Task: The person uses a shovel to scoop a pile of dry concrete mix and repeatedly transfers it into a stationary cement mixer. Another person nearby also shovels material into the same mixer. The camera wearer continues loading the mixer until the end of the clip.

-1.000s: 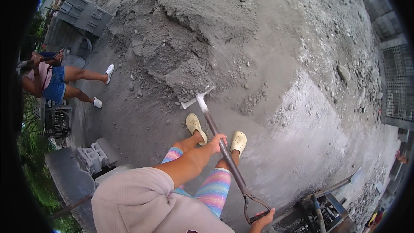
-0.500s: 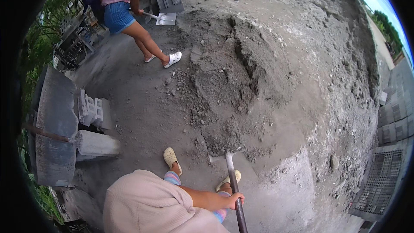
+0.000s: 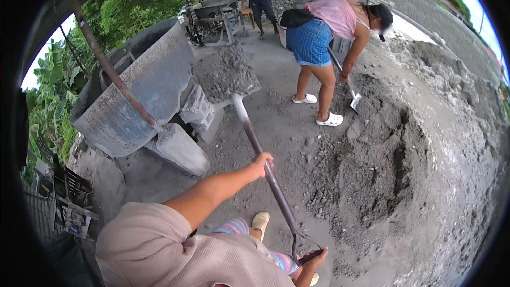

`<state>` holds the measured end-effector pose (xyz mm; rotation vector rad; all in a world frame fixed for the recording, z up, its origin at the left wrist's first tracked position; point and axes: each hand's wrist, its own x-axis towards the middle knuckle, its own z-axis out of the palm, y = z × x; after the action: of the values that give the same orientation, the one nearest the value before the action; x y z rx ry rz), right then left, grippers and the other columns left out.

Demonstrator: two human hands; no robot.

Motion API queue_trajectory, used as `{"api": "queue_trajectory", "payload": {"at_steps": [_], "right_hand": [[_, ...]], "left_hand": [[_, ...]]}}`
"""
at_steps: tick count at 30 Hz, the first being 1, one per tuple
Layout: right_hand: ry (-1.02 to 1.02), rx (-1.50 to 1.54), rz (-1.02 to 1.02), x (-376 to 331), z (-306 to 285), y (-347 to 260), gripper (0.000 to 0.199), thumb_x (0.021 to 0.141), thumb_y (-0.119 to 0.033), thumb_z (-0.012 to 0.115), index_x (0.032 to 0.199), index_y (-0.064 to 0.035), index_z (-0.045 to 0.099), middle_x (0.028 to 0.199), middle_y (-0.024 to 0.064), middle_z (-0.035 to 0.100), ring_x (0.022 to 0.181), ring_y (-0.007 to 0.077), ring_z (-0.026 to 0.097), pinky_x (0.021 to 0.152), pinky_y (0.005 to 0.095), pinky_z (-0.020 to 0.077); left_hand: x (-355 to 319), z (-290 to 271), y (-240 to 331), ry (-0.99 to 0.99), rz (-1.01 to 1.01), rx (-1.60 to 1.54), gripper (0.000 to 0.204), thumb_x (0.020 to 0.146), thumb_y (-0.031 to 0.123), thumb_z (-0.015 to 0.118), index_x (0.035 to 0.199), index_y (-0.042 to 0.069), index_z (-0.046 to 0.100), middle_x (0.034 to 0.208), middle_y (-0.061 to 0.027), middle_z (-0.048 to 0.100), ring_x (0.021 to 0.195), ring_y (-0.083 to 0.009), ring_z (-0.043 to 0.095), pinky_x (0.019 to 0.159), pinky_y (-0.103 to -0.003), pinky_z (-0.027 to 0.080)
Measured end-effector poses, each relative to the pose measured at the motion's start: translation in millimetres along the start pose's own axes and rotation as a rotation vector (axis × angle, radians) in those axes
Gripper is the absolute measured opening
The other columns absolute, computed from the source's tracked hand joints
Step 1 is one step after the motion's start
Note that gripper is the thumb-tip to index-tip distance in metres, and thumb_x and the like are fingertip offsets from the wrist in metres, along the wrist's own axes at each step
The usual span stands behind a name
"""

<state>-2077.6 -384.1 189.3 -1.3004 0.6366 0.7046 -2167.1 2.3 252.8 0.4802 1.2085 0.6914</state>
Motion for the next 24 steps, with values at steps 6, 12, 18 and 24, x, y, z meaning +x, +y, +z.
{"api": "queue_trajectory", "payload": {"at_steps": [6, 12, 18, 24], "right_hand": [[-0.992, -0.102, -0.198, -199, 284, -95, 0.029, 0.075, -0.033, 0.055, 0.076, -0.0065, 0.042, 0.058, 0.0046, 0.045, 0.047, 0.0163, 0.048, 0.043, 0.0274, 0.0411], [-0.855, -0.075, -0.463, -194, 240, -146, 0.025, 0.076, -0.023, 0.055, 0.084, -0.0063, 0.039, 0.062, 0.0042, 0.046, 0.047, 0.0123, 0.048, 0.040, 0.0219, 0.0409], [-0.574, -0.121, -0.540, -105, 47, -154, 0.037, 0.075, -0.014, 0.054, 0.103, -0.0045, 0.033, 0.063, 0.0061, 0.047, 0.047, 0.0143, 0.048, 0.042, 0.0231, 0.0405], [-0.203, 0.006, -0.498, -110, -187, -152, 0.040, 0.072, -0.021, 0.058, 0.101, -0.0060, 0.036, 0.064, 0.0070, 0.048, 0.047, 0.0136, 0.048, 0.043, 0.0232, 0.0420]], "left_hand": [[-89, -85, 408, 0.082, 0.499, -0.233, 0.018, 0.064, 0.013, 0.056, 0.057, 0.010, 0.039, 0.051, -0.0016, 0.040, 0.046, -0.0152, 0.042, 0.048, -0.029, 0.038], [-40, -52, 332, -0.003, 0.275, -0.188, 0.016, 0.064, 0.009, 0.055, 0.057, 0.009, 0.040, 0.052, -0.0029, 0.041, 0.045, -0.0167, 0.043, 0.047, -0.032, 0.040], [-44, 13, 84, -0.016, -0.139, -0.244, 0.018, 0.062, 0.013, 0.053, 0.055, 0.012, 0.037, 0.053, -0.0008, 0.039, 0.049, -0.0142, 0.042, 0.050, -0.031, 0.037], [-102, 82, -161, 0.021, -0.468, 0.005, 0.015, 0.059, 0.013, 0.055, 0.059, 0.012, 0.040, 0.056, -0.0008, 0.041, 0.052, -0.0158, 0.042, 0.052, -0.033, 0.038]]}}
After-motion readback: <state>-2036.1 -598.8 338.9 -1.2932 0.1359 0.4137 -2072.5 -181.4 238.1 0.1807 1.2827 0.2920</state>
